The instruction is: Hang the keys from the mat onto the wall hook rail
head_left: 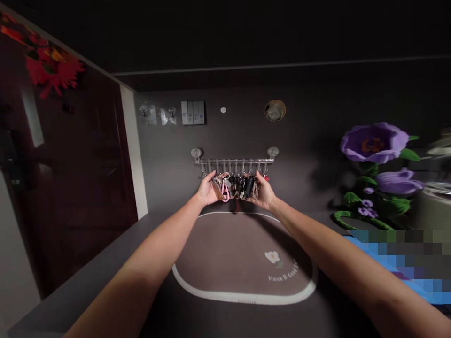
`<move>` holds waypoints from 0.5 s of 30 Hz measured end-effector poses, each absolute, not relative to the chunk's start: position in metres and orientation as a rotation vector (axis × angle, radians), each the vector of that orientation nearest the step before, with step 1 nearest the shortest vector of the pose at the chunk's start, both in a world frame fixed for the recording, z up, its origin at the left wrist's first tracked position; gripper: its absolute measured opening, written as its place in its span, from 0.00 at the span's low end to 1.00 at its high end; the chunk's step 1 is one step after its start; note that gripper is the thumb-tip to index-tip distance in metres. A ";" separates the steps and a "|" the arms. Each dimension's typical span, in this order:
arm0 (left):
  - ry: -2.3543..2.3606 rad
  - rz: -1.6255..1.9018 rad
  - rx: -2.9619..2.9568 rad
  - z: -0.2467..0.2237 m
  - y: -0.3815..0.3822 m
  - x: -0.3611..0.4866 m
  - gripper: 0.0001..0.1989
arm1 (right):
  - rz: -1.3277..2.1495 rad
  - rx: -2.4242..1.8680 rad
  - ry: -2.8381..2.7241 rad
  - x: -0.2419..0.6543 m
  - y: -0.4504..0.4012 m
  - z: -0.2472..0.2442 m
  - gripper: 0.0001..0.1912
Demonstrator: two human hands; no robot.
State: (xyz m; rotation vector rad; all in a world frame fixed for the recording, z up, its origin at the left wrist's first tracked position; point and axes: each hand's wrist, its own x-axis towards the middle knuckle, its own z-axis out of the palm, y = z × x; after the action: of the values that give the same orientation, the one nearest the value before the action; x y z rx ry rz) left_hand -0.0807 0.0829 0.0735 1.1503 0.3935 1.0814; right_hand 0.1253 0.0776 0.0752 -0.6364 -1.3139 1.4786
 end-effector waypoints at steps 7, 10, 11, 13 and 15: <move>0.445 1.014 1.022 0.088 0.071 -0.080 0.27 | 1.640 -0.597 -1.080 0.114 0.068 0.084 0.22; 0.507 1.067 0.932 0.099 0.067 -0.077 0.25 | 1.604 -0.655 -0.990 0.108 0.063 0.096 0.19; 0.540 1.090 0.903 0.104 0.066 -0.075 0.24 | 1.582 -0.681 -0.981 0.105 0.061 0.101 0.19; 0.600 1.122 0.865 0.113 0.065 -0.072 0.21 | 1.570 -0.714 -0.934 0.100 0.057 0.111 0.19; 0.642 1.155 0.856 0.124 0.065 -0.069 0.19 | 1.598 -0.700 -0.826 0.096 0.053 0.121 0.19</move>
State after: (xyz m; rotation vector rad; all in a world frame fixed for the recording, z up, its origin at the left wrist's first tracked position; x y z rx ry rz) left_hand -0.0686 0.0647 0.1240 0.8555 0.6420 1.1552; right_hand 0.0955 0.0533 0.1210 -0.6998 -0.8257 1.5975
